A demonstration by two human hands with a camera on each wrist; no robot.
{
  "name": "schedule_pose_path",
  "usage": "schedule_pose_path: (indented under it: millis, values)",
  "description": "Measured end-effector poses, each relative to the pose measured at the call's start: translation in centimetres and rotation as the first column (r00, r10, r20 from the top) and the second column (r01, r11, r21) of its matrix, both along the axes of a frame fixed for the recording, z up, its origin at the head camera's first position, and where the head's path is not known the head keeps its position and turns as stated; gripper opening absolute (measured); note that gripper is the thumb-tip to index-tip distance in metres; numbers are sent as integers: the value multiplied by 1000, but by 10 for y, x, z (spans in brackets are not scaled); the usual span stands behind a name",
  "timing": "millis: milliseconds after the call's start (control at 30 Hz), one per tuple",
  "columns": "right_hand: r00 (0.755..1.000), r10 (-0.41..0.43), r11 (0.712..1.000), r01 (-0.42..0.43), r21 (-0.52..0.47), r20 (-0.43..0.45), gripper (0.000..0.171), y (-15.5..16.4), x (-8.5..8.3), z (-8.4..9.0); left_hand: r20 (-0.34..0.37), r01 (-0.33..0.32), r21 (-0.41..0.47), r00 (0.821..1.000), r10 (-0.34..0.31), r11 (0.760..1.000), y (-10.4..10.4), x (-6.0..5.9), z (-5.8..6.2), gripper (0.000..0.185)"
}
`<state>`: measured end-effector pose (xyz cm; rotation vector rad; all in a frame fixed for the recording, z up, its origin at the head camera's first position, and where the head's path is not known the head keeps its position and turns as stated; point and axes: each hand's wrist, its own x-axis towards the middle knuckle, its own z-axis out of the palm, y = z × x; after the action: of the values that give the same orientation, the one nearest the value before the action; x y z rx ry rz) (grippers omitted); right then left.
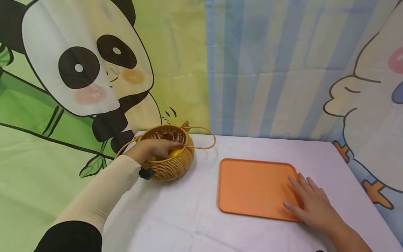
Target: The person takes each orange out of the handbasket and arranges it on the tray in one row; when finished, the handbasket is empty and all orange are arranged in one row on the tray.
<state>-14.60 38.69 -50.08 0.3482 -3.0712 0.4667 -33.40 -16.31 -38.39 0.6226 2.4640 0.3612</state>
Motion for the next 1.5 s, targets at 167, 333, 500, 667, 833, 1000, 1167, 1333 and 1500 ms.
schedule_pose_path:
  millis: [167, 333, 500, 667, 833, 1000, 1167, 1333, 1500]
  values:
    - [998, 48, 998, -47, -37, 39, 87, 16, 1, -15, -63, 21, -84, 998, -26, 996, 3, -2, -7, 77]
    - [998, 62, 998, -62, 13, 14, 86, 22, 4, -22, -120, 48, -75, 991, -56, 996, 5, -4, -8, 71]
    - [998, 60, 998, -61, 28, 30, 88, 24, 4, -22, -187, 74, -51, 979, -83, 996, 7, -6, -11, 66]
    - [996, 63, 998, -64, 9, 56, 88, 23, 4, -23, -237, 25, 44, 971, -14, 999, 5, -6, -8, 74]
    - [996, 61, 998, -62, 11, 62, 88, 23, 4, -24, -277, 8, 129, 961, 29, 992, -3, -5, 2, 72]
    - [996, 57, 998, -58, 13, 74, 86, 24, 3, -21, -305, -39, 274, 944, 125, 961, -16, 0, 16, 66]
    - [995, 58, 998, -59, 10, 77, 86, 28, 6, -20, -268, -71, 474, 938, 221, 878, -11, 10, 30, 67]
    - [997, 65, 998, -65, 0, 48, 85, 32, 5, -20, -238, -29, 624, 945, 226, 781, 19, 31, 41, 69]
    - [996, 72, 997, -70, -30, 52, 85, 29, 2, -20, -290, 27, 631, 935, 203, 776, 62, 50, 43, 70]
